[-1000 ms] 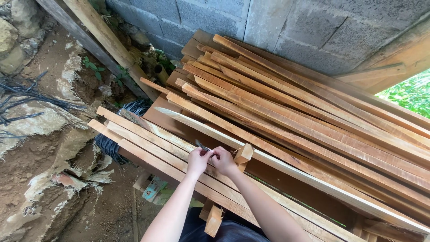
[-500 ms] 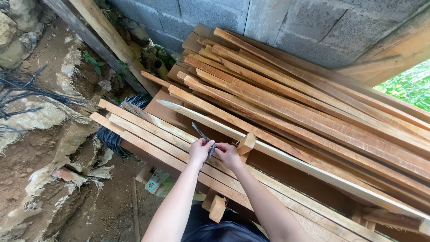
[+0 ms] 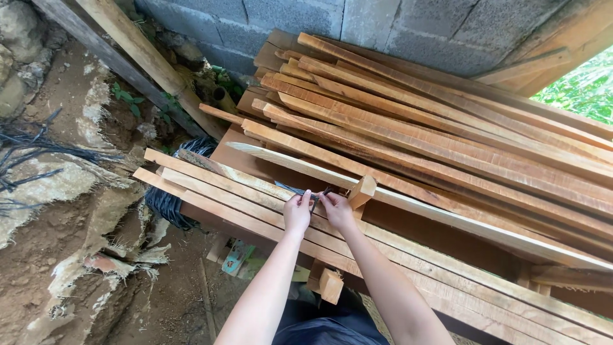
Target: The person arranges a stack of wooden planks on a wooden rack and secures them using black straps. They wrap the straps around the planks and tie them into knots to hold the stack together.
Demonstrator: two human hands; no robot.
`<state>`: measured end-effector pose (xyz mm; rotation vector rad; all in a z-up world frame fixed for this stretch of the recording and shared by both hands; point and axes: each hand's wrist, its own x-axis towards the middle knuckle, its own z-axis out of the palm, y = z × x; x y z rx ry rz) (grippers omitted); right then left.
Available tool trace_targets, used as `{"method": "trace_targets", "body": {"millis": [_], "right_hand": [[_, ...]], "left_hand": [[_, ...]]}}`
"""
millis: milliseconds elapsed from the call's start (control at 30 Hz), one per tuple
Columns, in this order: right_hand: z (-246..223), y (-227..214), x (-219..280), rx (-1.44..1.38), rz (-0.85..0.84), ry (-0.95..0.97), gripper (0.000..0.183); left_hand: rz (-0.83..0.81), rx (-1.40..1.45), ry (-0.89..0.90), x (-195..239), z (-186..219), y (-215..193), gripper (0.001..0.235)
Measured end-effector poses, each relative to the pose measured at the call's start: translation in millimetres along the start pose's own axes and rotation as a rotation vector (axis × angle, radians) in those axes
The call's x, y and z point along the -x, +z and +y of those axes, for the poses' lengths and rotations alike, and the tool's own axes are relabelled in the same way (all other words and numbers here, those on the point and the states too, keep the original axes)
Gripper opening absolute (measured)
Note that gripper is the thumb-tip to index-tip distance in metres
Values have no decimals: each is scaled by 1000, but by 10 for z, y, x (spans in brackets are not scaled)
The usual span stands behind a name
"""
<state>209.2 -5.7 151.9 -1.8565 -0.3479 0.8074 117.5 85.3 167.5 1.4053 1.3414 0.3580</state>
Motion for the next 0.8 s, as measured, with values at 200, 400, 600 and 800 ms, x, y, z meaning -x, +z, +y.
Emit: {"method": "trace_targets", "body": {"millis": [200, 400, 600, 800], "right_hand": [[-79, 17, -91, 146, 60, 4, 18], [-277, 67, -101, 284, 106, 15, 21], [-74, 110, -363, 362, 109, 135, 27], [84, 226, -554, 382, 46, 214, 25]], "left_hand": [[-40, 163, 5, 453, 326, -96, 36], [-56, 124, 48, 636, 481, -174, 29], [63, 31, 78, 706, 493, -36, 30], [122, 144, 27, 647, 167, 13, 31]]}}
